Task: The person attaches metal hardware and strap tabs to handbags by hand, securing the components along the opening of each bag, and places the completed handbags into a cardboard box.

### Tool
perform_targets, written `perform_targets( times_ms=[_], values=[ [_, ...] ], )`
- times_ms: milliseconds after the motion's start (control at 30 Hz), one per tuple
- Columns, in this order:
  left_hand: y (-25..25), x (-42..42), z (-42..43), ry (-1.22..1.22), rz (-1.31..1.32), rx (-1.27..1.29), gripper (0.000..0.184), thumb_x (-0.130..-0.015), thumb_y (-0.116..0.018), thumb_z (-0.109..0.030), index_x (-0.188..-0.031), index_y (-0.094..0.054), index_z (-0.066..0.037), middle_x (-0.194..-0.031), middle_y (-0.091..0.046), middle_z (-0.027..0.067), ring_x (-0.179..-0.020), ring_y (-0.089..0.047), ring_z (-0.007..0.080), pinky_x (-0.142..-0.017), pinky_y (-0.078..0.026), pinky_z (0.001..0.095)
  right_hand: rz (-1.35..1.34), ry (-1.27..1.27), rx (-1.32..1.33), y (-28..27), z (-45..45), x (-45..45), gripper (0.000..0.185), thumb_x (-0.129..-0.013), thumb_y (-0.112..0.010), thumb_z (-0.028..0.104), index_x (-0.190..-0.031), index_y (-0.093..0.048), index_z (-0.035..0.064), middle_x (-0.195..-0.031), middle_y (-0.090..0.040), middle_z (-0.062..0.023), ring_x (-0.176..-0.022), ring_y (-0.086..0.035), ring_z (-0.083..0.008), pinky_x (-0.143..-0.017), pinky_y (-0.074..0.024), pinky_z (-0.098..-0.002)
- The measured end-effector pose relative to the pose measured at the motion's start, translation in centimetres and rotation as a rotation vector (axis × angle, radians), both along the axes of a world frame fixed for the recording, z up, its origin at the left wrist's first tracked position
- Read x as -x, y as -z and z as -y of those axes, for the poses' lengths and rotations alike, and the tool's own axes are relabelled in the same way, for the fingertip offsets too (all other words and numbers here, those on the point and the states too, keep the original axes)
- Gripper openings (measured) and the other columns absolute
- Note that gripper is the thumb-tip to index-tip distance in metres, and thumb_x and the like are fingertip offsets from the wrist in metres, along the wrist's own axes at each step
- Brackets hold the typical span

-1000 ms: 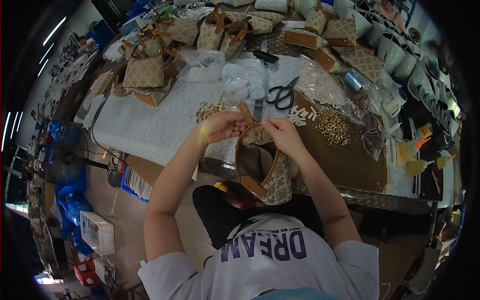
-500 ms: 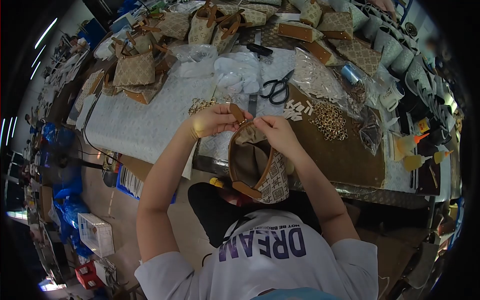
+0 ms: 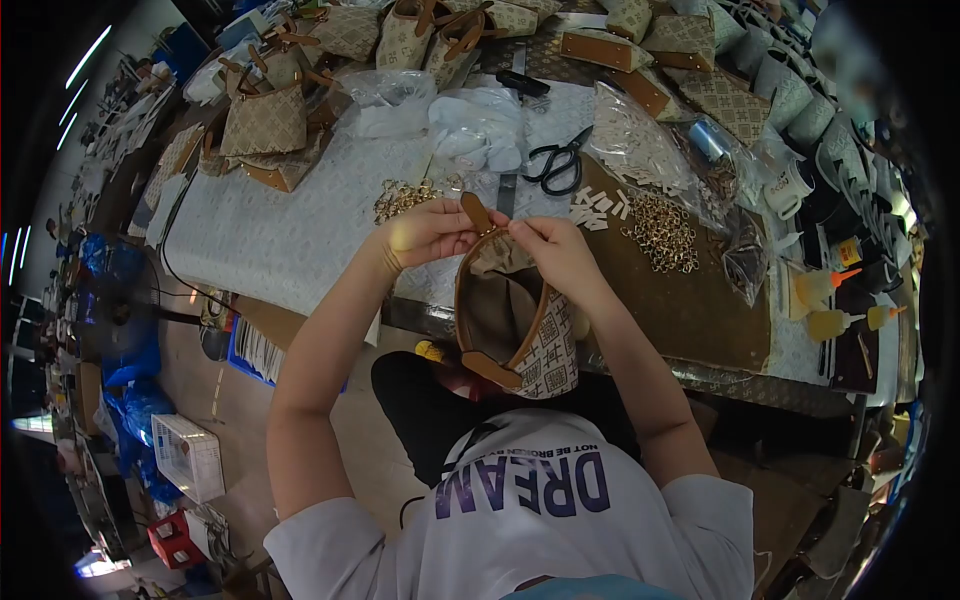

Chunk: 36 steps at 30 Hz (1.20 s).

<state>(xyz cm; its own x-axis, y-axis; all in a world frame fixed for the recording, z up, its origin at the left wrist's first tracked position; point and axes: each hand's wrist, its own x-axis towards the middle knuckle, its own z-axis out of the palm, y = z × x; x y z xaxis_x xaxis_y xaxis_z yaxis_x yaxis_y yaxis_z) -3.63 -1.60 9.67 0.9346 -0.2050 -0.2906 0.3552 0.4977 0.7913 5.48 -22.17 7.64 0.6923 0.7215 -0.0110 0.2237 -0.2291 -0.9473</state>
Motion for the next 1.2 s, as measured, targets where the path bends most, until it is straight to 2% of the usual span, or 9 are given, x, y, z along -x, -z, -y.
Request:
perform_targets(
  times_ms=[133,233,267,400,700,833,1000,1100,1200],
  values=[
    [-0.1,-0.4,-0.2,0.112,0.054,-0.07,0.026,-0.093,-0.058,-0.009,-0.118,-0.059,0.0,-0.104,-0.066,0.0019,-0.08,-0.059,0.007,-0.073,-0.048,0.0212,-0.017,-0.009,-0.027,0.3,0.1,-0.1,0.034,-0.093,-0.058,0.031,-0.09,-0.067,-0.0021,-0.058,-0.052,-0.0049,-0.057,-0.047,-0.0101,-0.054,-0.0379,-0.0303],
    [-2.6,-0.2,0.5,0.155,0.15,-0.65,0.027,-0.091,-0.062,-0.01,-0.117,-0.06,-0.002,-0.097,-0.066,-0.0004,-0.081,-0.059,0.006,-0.07,-0.045,0.0195,-0.051,-0.02,-0.05,1.0,0.0,-0.3,0.034,-0.093,-0.058,0.031,-0.093,-0.068,-0.0017,-0.059,-0.053,-0.0044,-0.058,-0.047,-0.0097,-0.055,-0.0383,-0.0299],
    [-2.5,-0.4,0.6,0.167,0.211,-0.665,0.023,-0.089,-0.065,-0.008,-0.111,-0.062,-0.003,-0.091,-0.065,-0.0019,-0.081,-0.057,0.0047,-0.068,-0.045,0.0194,-0.06,-0.019,-0.067,1.1,0.0,-0.2,0.034,-0.092,-0.058,0.032,-0.094,-0.068,-0.0015,-0.059,-0.053,-0.0042,-0.059,-0.047,-0.0096,-0.056,-0.0384,-0.0299],
    [-3.7,0.3,1.7,0.12,0.249,-0.924,0.012,-0.087,-0.064,-0.001,-0.099,-0.061,-0.002,-0.088,-0.063,-0.0011,-0.08,-0.056,0.0048,-0.07,-0.045,0.0211,-0.055,-0.02,-0.009,0.5,0.0,-0.1,0.035,-0.092,-0.059,0.033,-0.097,-0.068,-0.0011,-0.06,-0.054,-0.0041,-0.06,-0.047,-0.0095,-0.057,-0.039,-0.0296],
    [-2.3,0.9,2.0,-0.003,0.354,-1.052,0.012,-0.085,-0.067,-0.006,-0.095,-0.062,-0.001,-0.08,-0.067,0.0046,-0.075,-0.062,0.0114,-0.07,-0.049,0.0269,-0.021,-0.023,-0.003,0.7,-0.3,0.4,0.037,-0.091,-0.059,0.035,-0.095,-0.069,-0.0003,-0.061,-0.057,-0.0059,-0.058,-0.051,-0.0116,-0.057,-0.0401,-0.0299],
    [-2.7,1.0,2.4,-0.012,0.393,-1.21,0.013,-0.084,-0.068,-0.008,-0.094,-0.062,-0.002,-0.078,-0.067,0.0071,-0.073,-0.064,0.0158,-0.069,-0.049,0.0294,-0.045,-0.022,0.012,0.4,-0.2,0.7,0.037,-0.091,-0.058,0.035,-0.096,-0.07,-0.0001,-0.062,-0.058,-0.005,-0.059,-0.051,-0.0111,-0.057,-0.0402,-0.0294],
    [-3.4,1.2,2.7,0.043,0.438,-1.351,0.015,-0.084,-0.067,-0.007,-0.097,-0.059,-0.002,-0.079,-0.067,0.0091,-0.075,-0.064,0.0199,-0.069,-0.049,0.0316,-0.073,-0.086,-0.001,0.6,-0.2,0.4,0.032,-0.087,-0.065,0.031,-0.097,-0.07,0.0002,-0.068,-0.061,-0.005,-0.064,-0.054,-0.0115,-0.061,-0.0428,-0.0289],
    [-2.4,1.1,2.4,0.005,0.517,-1.269,0.019,-0.086,-0.065,-0.006,-0.101,-0.055,-0.002,-0.08,-0.065,0.0097,-0.077,-0.064,0.021,-0.071,-0.049,0.0318,-0.037,-0.141,0.007,0.2,-0.1,0.5,0.03,-0.083,-0.07,0.027,-0.097,-0.07,0.0,-0.075,-0.066,-0.0069,-0.068,-0.059,-0.0128,-0.065,-0.0458,-0.0288],
    [-1.2,1.0,2.2,-0.08,0.512,-1.101,0.02,-0.088,-0.064,-0.008,-0.101,-0.051,-0.001,-0.079,-0.063,0.0084,-0.079,-0.063,0.0178,-0.073,-0.048,0.0308,-0.012,-0.133,0.045,0.2,-0.1,0.4,0.03,-0.08,-0.072,0.025,-0.096,-0.07,-0.0004,-0.079,-0.069,-0.0089,-0.072,-0.062,-0.0144,-0.068,-0.048,-0.0289]
  ],
)
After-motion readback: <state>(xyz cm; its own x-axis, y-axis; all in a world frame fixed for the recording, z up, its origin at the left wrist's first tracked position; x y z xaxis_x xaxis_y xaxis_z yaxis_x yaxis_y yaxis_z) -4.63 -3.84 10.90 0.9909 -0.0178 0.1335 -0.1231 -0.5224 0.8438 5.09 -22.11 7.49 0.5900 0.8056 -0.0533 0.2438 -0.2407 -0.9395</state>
